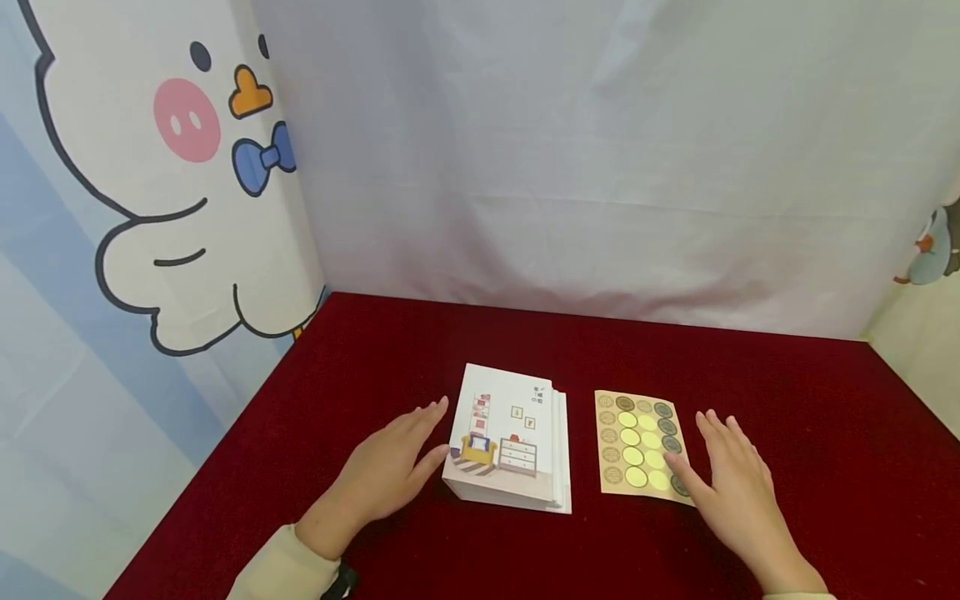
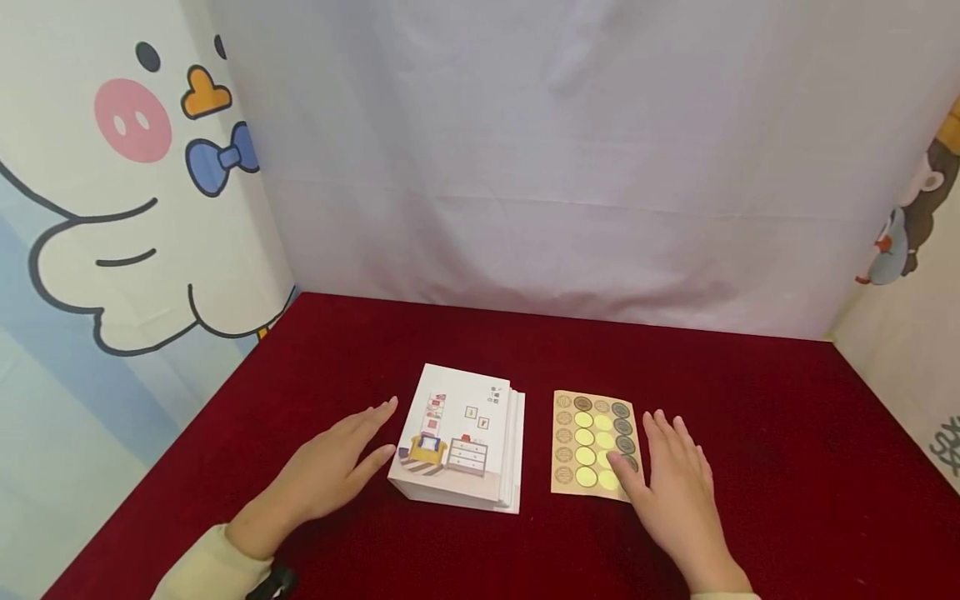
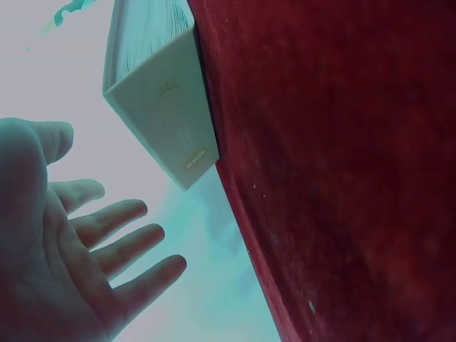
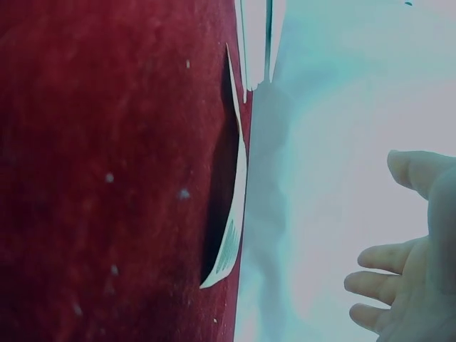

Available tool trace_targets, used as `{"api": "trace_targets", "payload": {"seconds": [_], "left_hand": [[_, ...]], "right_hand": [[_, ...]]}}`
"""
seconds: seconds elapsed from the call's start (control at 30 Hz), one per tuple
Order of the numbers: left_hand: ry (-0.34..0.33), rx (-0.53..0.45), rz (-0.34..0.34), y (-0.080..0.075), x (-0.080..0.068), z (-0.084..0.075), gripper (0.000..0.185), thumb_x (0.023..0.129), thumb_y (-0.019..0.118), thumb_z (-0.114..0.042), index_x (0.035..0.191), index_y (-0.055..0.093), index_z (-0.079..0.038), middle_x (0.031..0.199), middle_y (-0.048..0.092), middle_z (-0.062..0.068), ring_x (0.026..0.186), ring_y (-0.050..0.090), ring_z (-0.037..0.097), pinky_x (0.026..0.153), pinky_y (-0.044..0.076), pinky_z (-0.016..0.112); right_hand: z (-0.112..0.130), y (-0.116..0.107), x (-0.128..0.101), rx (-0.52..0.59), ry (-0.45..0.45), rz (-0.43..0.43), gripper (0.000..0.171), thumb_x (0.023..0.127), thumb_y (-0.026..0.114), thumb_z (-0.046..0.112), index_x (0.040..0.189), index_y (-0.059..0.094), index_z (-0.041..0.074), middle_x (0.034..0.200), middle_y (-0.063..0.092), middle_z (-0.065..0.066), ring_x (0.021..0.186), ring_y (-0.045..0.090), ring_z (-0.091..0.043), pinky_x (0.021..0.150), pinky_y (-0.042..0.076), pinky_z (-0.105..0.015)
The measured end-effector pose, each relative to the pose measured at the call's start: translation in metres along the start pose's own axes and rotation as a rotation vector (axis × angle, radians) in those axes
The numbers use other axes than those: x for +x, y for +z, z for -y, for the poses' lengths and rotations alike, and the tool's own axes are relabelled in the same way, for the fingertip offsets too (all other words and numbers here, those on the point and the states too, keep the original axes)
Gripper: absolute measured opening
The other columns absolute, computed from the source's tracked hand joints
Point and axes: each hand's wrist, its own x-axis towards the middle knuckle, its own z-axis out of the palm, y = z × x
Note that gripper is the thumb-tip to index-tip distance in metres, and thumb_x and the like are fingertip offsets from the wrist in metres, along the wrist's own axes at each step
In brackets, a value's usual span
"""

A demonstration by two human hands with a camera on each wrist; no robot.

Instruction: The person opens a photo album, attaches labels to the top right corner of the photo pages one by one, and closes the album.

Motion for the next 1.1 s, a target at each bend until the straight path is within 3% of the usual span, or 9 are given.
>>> {"api": "trace_targets", "payload": {"seconds": [0.5, 0.8, 1.1], "left_hand": [[-0.021, -0.153, 0.034, 0.002, 0.001, -0.008, 0.062, 0.093, 0.055, -0.035, 0.145, 0.033, -0.010, 0.143, 0.039, 0.010, 0.128, 0.039, 0.023, 0.101, 0.035, 0.042], [0.000, -0.316, 0.066, 0.004, 0.002, -0.009, 0.068, 0.089, 0.063, -0.031, 0.144, 0.033, -0.005, 0.141, 0.039, 0.014, 0.117, 0.050, 0.022, 0.082, 0.051, 0.032], [0.040, -0.342, 0.087, 0.009, 0.005, -0.014, 0.071, 0.077, 0.077, -0.026, 0.136, 0.045, -0.002, 0.139, 0.040, 0.017, 0.103, 0.054, 0.018, 0.074, 0.051, 0.020]], "right_hand": [[0.010, 0.009, 0.003, 0.024, -0.005, 0.025, 0.071, 0.092, 0.054, 0.043, 0.139, 0.034, -0.007, 0.142, 0.029, -0.030, 0.135, 0.015, -0.042, 0.098, 0.015, -0.067], [0.018, 0.016, 0.009, 0.079, 0.023, 0.089, 0.072, 0.092, 0.053, 0.044, 0.139, 0.033, -0.007, 0.144, 0.028, -0.029, 0.135, 0.013, -0.043, 0.096, 0.015, -0.070], [0.022, 0.024, 0.010, 0.117, 0.038, 0.108, 0.074, 0.093, 0.051, 0.045, 0.140, 0.030, -0.008, 0.144, 0.028, -0.027, 0.136, 0.012, -0.042, 0.097, 0.014, -0.070]]}}
